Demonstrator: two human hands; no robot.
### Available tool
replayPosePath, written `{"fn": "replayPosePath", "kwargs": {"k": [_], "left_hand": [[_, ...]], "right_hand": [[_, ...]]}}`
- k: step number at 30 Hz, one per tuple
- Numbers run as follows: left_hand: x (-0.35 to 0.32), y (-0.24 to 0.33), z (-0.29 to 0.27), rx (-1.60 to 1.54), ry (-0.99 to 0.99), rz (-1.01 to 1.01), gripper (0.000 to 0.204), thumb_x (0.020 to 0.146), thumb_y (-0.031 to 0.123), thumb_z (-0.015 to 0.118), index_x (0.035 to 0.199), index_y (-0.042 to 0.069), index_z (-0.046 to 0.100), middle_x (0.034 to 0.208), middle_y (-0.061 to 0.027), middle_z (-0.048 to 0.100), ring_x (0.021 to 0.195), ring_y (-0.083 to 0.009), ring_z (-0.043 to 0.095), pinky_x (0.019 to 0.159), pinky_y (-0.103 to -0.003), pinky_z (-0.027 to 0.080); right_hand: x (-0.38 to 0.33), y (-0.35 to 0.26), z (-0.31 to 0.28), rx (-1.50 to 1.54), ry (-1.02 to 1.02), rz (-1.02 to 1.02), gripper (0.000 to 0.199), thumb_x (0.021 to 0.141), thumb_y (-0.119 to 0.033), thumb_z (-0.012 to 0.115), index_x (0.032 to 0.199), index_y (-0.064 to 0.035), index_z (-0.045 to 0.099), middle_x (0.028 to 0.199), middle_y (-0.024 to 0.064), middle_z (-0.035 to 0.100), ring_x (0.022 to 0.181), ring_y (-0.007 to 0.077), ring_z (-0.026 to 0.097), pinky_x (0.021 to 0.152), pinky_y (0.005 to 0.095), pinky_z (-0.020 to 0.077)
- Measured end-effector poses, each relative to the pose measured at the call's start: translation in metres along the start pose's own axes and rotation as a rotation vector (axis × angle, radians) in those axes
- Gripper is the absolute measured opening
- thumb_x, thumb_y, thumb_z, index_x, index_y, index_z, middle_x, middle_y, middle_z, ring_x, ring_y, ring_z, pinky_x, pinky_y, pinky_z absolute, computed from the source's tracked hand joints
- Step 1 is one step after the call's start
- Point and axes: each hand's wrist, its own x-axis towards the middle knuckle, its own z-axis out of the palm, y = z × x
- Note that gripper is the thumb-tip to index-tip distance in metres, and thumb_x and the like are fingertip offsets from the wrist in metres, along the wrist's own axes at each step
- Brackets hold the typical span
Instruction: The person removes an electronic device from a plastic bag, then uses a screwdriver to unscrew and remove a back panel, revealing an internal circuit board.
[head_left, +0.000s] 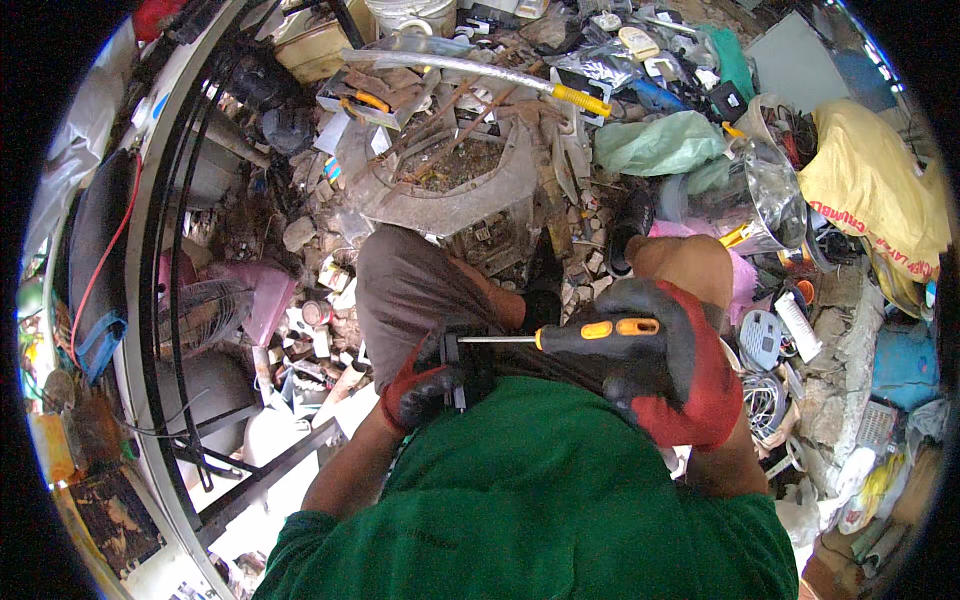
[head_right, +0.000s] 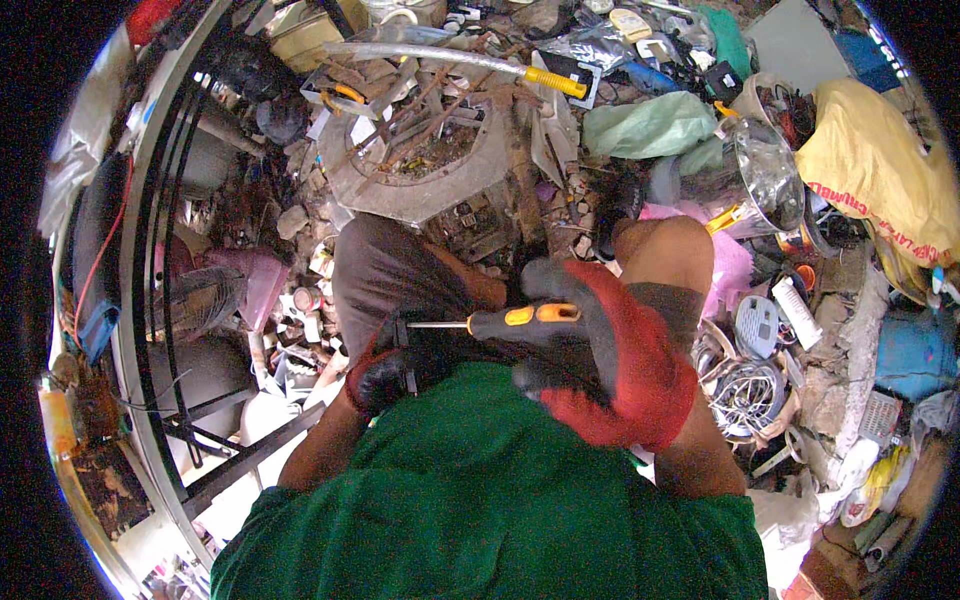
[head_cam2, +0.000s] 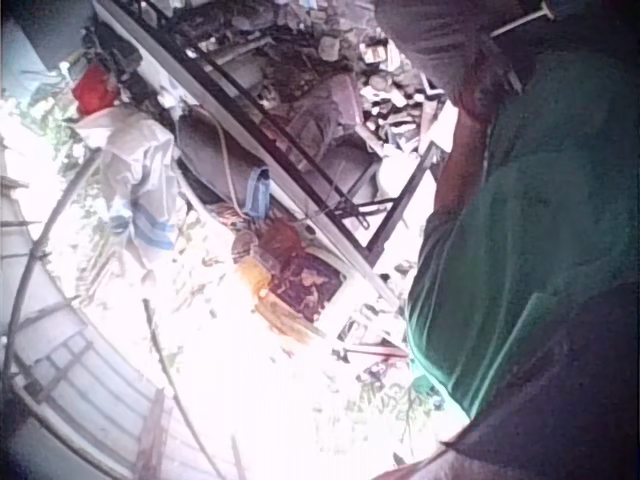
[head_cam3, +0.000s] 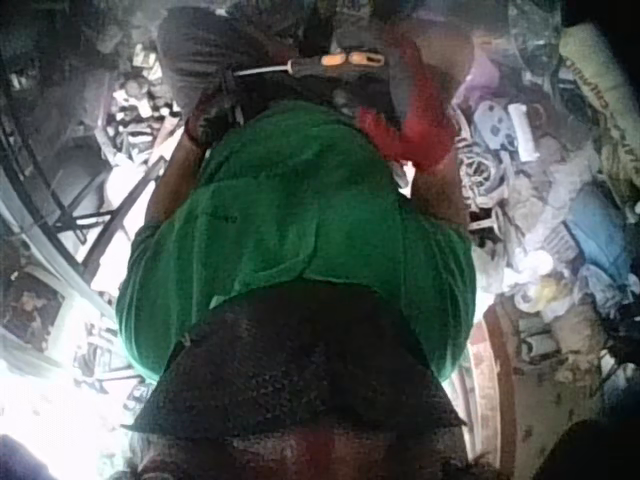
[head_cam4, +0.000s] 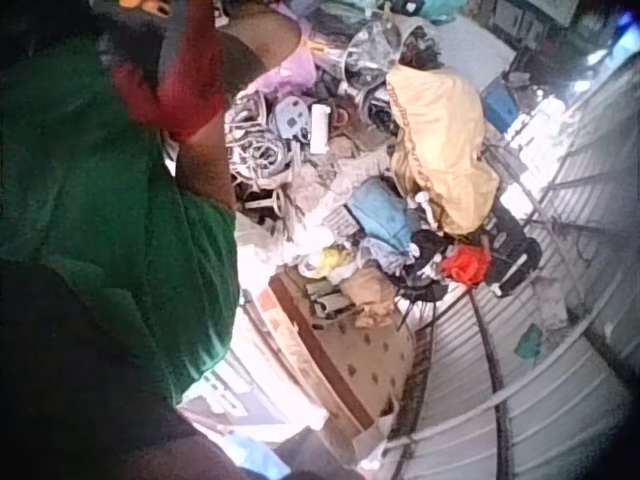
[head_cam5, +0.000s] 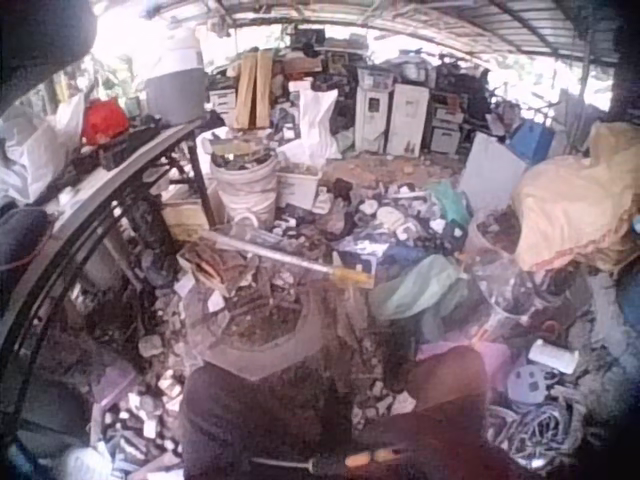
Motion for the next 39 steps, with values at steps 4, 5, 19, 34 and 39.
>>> {"fn": "replayPosePath", "kwargs": {"k": [4,5,19,34,39], "left_hand": [[-0.007,0.006,0.006,0.04,-0.025,0.032,0.064,0.083,0.011,0.066,0.14,0.005,0.038,0.115,-0.0097,0.061,0.098,-0.021,0.062,0.085,-0.036,0.051],[-0.007,0.008,0.008,0.059,-0.04,0.039,0.064,0.083,0.011,0.067,0.14,0.005,0.038,0.115,-0.0098,0.061,0.098,-0.0213,0.062,0.085,-0.037,0.051],[-0.009,0.012,0.02,0.061,-0.089,0.008,0.065,0.081,0.02,0.071,0.136,0.002,0.042,0.106,-0.0111,0.062,0.089,-0.0195,0.061,0.076,-0.032,0.05],[-0.007,0.01,0.017,0.069,-0.074,-0.005,0.065,0.081,0.018,0.07,0.137,0.002,0.041,0.112,-0.011,0.062,0.097,-0.0216,0.062,0.086,-0.036,0.051],[-0.006,0.011,0.018,0.06,-0.103,-0.009,0.067,0.081,0.02,0.072,0.138,0.003,0.04,0.116,-0.0115,0.061,0.1,-0.0217,0.061,0.087,-0.036,0.05]], "right_hand": [[0.007,-0.01,-0.006,-0.319,-0.112,0.031,0.055,0.074,-0.012,0.067,0.124,-0.0013,0.045,0.105,0.0232,0.057,0.096,0.0418,0.06,0.083,0.0477,0.0481],[0.008,-0.011,-0.007,-0.267,-0.135,0.006,0.055,0.074,-0.012,0.067,0.123,-0.0015,0.046,0.105,0.0234,0.056,0.096,0.0422,0.059,0.083,0.0479,0.0483],[0.006,-0.013,-0.013,-0.255,-0.156,-0.048,0.058,0.073,-0.014,0.069,0.125,0.0008,0.046,0.114,0.0245,0.056,0.093,0.0427,0.061,0.085,0.0456,0.0494],[0.003,0.014,-0.003,-0.001,-0.076,-0.081,0.058,0.073,-0.012,0.066,0.126,-0.0007,0.044,0.113,0.0229,0.055,0.1,0.0421,0.058,0.087,0.0437,0.0482],[0.002,0.004,-0.016,-0.256,-0.157,0.043,0.054,0.073,-0.006,0.059,0.124,0.0059,0.044,0.118,0.0247,0.054,0.1,0.0334,0.06,0.089,0.0397,0.0474]]}}
